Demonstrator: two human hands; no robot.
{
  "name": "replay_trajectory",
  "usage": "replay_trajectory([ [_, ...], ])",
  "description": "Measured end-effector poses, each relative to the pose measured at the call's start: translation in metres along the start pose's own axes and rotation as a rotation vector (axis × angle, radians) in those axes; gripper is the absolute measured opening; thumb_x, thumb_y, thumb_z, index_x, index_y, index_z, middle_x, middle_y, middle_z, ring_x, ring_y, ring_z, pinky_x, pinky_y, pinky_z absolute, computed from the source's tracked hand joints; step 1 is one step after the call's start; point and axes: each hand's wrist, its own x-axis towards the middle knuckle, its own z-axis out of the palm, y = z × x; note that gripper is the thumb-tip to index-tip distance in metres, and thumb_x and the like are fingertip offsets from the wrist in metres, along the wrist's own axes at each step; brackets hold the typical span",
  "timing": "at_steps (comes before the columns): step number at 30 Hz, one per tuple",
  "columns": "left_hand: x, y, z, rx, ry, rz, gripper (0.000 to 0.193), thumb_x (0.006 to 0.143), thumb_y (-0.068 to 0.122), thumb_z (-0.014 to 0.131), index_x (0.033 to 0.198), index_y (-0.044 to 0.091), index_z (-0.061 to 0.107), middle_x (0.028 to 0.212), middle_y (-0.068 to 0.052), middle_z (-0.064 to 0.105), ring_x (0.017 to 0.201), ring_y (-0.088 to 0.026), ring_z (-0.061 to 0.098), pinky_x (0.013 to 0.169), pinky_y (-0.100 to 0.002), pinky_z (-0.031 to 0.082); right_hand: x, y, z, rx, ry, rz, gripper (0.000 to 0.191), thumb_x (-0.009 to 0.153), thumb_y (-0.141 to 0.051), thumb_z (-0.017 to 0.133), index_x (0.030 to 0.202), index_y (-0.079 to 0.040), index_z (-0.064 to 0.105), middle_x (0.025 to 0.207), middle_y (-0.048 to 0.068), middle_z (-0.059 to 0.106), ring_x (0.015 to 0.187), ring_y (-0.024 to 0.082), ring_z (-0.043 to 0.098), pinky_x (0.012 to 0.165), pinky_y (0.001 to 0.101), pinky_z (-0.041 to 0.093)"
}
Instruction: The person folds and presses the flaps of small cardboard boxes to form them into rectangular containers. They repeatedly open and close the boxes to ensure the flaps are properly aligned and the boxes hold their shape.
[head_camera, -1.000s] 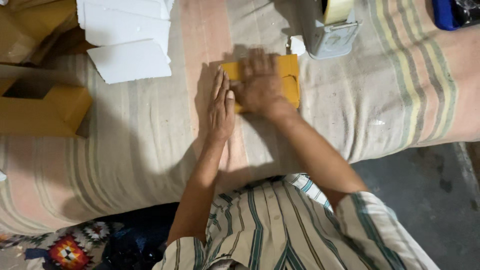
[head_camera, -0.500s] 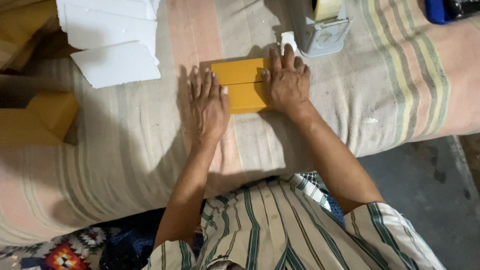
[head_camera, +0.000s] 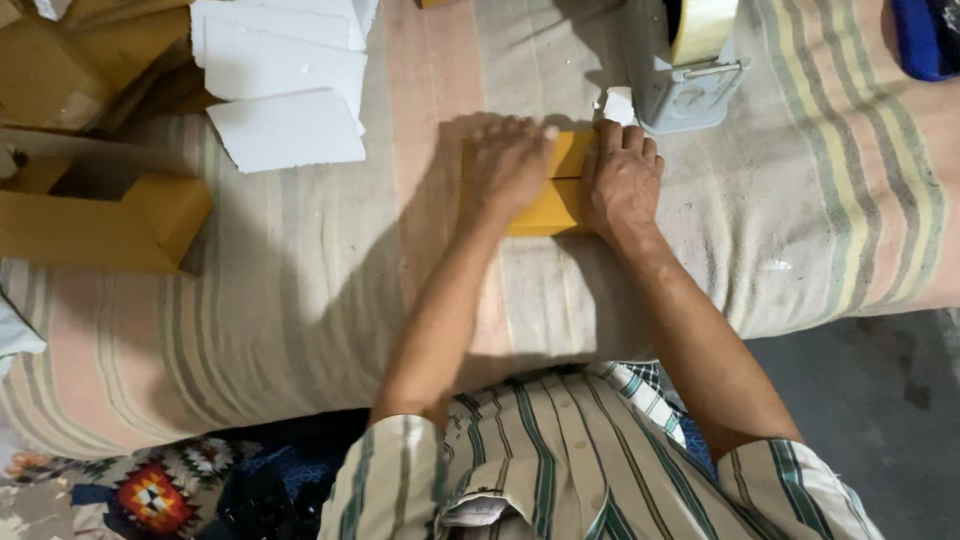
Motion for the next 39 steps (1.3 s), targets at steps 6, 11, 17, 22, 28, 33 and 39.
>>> replay_trajectory([
  [6,-0.007,-0.043,-0.015,0.159,0.047,-0.107,0.045,0.101,0.034,0.042,0.097,0.005,0.075,0.109,-0.016,0.074,0.111,-0.035,0.063,0.102,-0.053,0.041,0.002,0.0,0.001,0.084,0.045,-0.032,0.042,0.103,-0.023,0.058,0.137,0.0,0.053,0.127,0.028,0.057,0.114,0.048,0.054,0.094,0.059,0.043],
  [11,0.025,0.018,0.024,0.041,-0.09,0.166,0.037,0.107,0.027,0.039,0.102,0.01,0.072,0.113,-0.015,0.074,0.107,-0.033,0.069,0.098,-0.049,0.053,-0.001,0.003,-0.001,0.269,0.183,-0.072,0.045,0.096,-0.016,0.055,0.135,0.006,0.052,0.117,0.031,0.063,0.104,0.05,0.059,0.091,0.0571,0.047],
  [17,0.032,0.038,0.042,-0.037,-0.073,0.163,0.042,0.106,0.036,0.035,0.113,0.01,0.067,0.123,-0.013,0.07,0.113,-0.035,0.065,0.1,-0.053,0.048,-0.004,0.007,0.001,0.398,0.191,0.048,0.027,0.109,-0.013,0.05,0.128,0.003,0.059,0.117,0.032,0.066,0.107,0.051,0.061,0.095,0.0568,0.048],
  [22,-0.01,-0.016,0.002,-0.02,-0.077,-0.094,0.046,0.106,0.045,0.035,0.123,0.011,0.06,0.128,-0.015,0.063,0.121,-0.035,0.057,0.103,-0.056,0.041,-0.004,0.005,-0.002,0.291,0.186,-0.072,0.036,0.096,-0.006,0.05,0.129,0.009,0.059,0.118,0.035,0.064,0.106,0.053,0.057,0.093,0.0583,0.045],
  [28,-0.026,-0.033,-0.009,0.074,-0.051,-0.298,0.04,0.105,0.041,0.038,0.122,0.012,0.058,0.131,-0.014,0.056,0.124,-0.036,0.053,0.104,-0.054,0.043,0.005,-0.024,-0.009,-0.275,0.187,-0.262,0.036,0.088,-0.017,0.057,0.116,0.005,0.066,0.11,0.026,0.067,0.105,0.044,0.062,0.098,0.0569,0.043],
  [33,-0.024,-0.049,0.008,0.074,0.248,-0.14,0.039,0.102,0.035,0.049,0.127,0.007,0.059,0.129,-0.025,0.056,0.12,-0.049,0.052,0.096,-0.062,0.043,0.04,-0.075,-0.003,-0.18,-0.174,-0.373,0.035,0.099,-0.028,0.051,0.109,-0.001,0.072,0.108,0.022,0.073,0.101,0.038,0.069,0.095,0.0476,0.05],
  [39,-0.027,-0.053,0.004,0.072,0.046,-0.265,0.04,0.1,0.033,0.045,0.127,0.008,0.061,0.127,-0.018,0.062,0.117,-0.04,0.059,0.101,-0.051,0.046,0.07,-0.092,0.0,-0.139,-0.408,-0.332,0.04,0.1,-0.038,0.048,0.1,-0.01,0.077,0.106,0.018,0.074,0.098,0.035,0.071,0.082,0.0475,0.056],
])
